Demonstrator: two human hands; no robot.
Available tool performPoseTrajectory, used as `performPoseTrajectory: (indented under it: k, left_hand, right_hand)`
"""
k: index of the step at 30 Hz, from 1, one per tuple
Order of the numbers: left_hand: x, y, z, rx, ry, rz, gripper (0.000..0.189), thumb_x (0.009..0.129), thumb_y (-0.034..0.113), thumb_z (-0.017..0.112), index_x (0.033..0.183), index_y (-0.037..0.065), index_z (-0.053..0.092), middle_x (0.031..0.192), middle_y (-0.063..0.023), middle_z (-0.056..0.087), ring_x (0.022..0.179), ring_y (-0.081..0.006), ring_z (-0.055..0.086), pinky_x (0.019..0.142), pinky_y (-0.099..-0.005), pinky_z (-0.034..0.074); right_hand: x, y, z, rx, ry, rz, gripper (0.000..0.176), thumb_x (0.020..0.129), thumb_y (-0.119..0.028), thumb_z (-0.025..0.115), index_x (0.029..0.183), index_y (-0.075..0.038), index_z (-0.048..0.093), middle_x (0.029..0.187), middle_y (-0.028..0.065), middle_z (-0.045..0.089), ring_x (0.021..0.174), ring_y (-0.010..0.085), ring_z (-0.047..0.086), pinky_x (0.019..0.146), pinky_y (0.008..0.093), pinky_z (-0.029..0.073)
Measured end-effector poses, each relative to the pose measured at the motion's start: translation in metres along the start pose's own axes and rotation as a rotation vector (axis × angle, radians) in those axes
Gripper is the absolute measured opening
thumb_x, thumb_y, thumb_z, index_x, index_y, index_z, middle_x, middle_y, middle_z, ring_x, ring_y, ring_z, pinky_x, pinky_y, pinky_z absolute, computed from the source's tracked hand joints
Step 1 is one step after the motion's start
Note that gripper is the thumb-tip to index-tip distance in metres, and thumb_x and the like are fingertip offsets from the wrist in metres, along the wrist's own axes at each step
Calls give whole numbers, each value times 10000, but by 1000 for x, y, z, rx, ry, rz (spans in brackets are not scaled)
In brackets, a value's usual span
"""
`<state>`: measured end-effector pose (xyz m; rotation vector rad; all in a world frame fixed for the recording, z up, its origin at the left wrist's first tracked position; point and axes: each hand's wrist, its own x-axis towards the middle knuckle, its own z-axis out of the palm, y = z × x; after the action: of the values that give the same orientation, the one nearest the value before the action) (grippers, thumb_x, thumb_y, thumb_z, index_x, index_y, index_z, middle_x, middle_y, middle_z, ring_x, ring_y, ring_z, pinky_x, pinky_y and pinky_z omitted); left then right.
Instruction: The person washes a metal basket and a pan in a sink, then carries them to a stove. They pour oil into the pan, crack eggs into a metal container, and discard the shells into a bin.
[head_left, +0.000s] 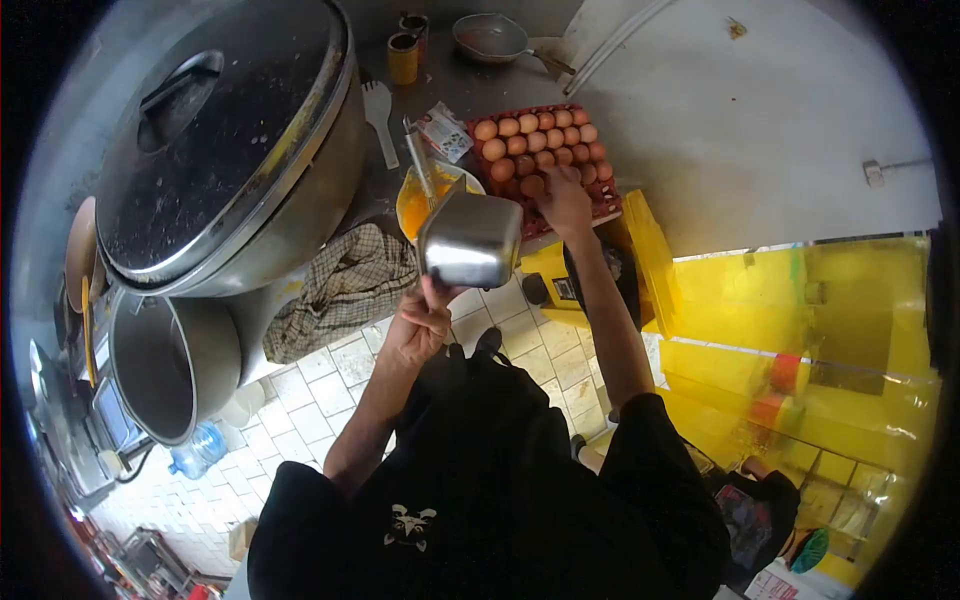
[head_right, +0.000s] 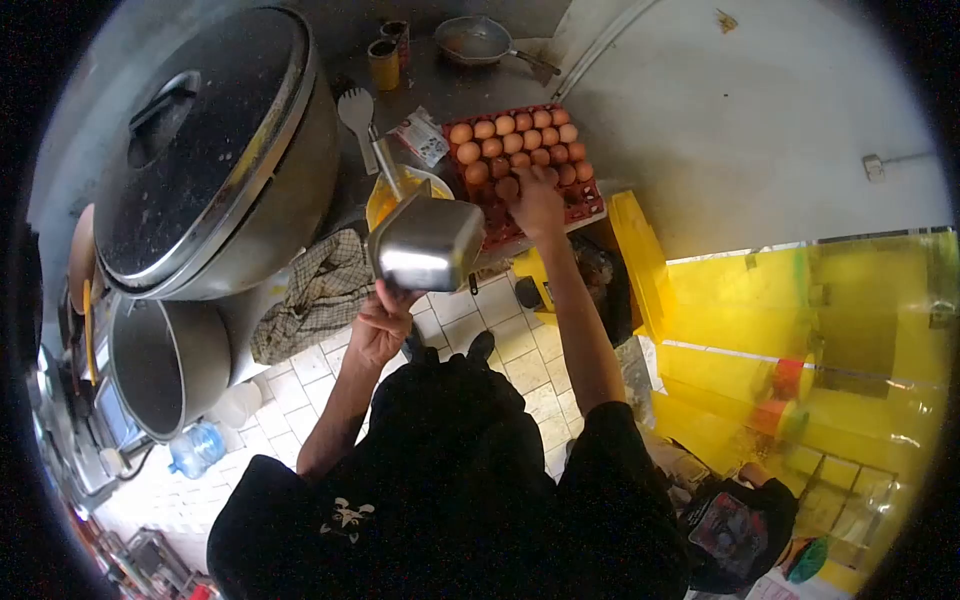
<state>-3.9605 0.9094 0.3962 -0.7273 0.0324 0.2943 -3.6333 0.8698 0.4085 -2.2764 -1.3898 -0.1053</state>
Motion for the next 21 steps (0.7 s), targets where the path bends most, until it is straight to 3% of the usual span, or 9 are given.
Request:
performPoseTrajectory:
  k: [1, 4, 7, 10, 13, 14, 16, 19, 21]
  left_hand:
    - [-1, -3, 1, -41, -16, -29, 423, 1000, 87, 433, 1379, -80, 345, 1400, -403, 279, 866, -189, 704, 529, -181, 613]
    - [-3, -9, 1, -99, -56, -68, 407, 993, 74, 444, 1348, -110, 367, 1380, -395, 321, 826, -171, 706, 525, -182, 613]
    - [-5, -4, 4, 26, -4, -73, 353, 1004, 140, 450, 1279, -81, 457, 1276, -327, 502, 890, -216, 706, 476, -187, 593]
    - [-6, 20, -25, 403, -28, 94, 311, 1012, 183, 457, 1202, -62, 484, 1104, -210, 638, 821, -222, 718, 399, -175, 543]
    - [-11, -37, 48, 961, 362, 351, 290, 1010, 224, 481, 1156, -27, 482, 963, -125, 677, 748, -238, 721, 353, -168, 494]
    - [-9, -40, 51, 1033, 339, 361, 323, 999, 253, 509, 1170, -18, 464, 1015, -139, 660, 723, -258, 720, 368, -177, 515]
    - [-5, -49, 58, 1122, 346, 370, 296, 1001, 259, 510, 1131, -4, 474, 944, -121, 669, 708, -226, 721, 345, -172, 484]
    - [-1, -61, 63, 1200, 342, 354, 330, 1006, 284, 496, 1153, -10, 464, 949, -136, 665, 718, -235, 721, 338, -180, 480]
    - [4, -66, 62, 1257, 330, 347, 377, 1012, 302, 476, 1199, -24, 441, 1002, -161, 652, 738, -261, 721, 349, -191, 496]
  right_hand:
    - [7, -10, 6, -95, 1, -42, 449, 791, -183, 674, 1185, -30, 520, 1058, 184, 599, 884, 393, 633, 719, 459, 532]
    - [17, -14, 32, -245, -207, 87, 513, 819, -226, 689, 1231, -33, 455, 1254, 206, 504, 1003, 359, 617, 765, 446, 559]
    - [22, 2, 48, -213, -161, 91, 608, 798, -207, 711, 1284, -12, 403, 1248, 222, 495, 1009, 376, 616, 759, 459, 557]
    - [7, -9, 20, 52, 1, -13, 607, 773, -124, 729, 1293, -16, 436, 1209, 196, 505, 1011, 370, 606, 783, 436, 546]
    - [-13, -21, -5, 268, 207, -76, 556, 781, -54, 721, 1281, -16, 481, 1158, 178, 518, 1020, 337, 587, 816, 397, 522]
    - [-19, -29, -15, 330, 238, -51, 537, 780, -43, 724, 1266, -15, 497, 1154, 171, 519, 1026, 322, 579, 826, 387, 513]
    - [-29, -48, -37, 449, 311, 19, 500, 778, -20, 732, 1234, -12, 529, 1147, 157, 520, 1036, 293, 564, 847, 368, 496]
    - [-34, -58, -57, 642, 300, 51, 496, 818, -91, 719, 1261, -44, 503, 1145, 122, 545, 1036, 262, 580, 831, 345, 499]
    - [-39, -79, -74, 1134, 181, 302, 449, 865, -163, 675, 1266, -75, 492, 1120, 96, 562, 978, 225, 598, 793, 307, 498]
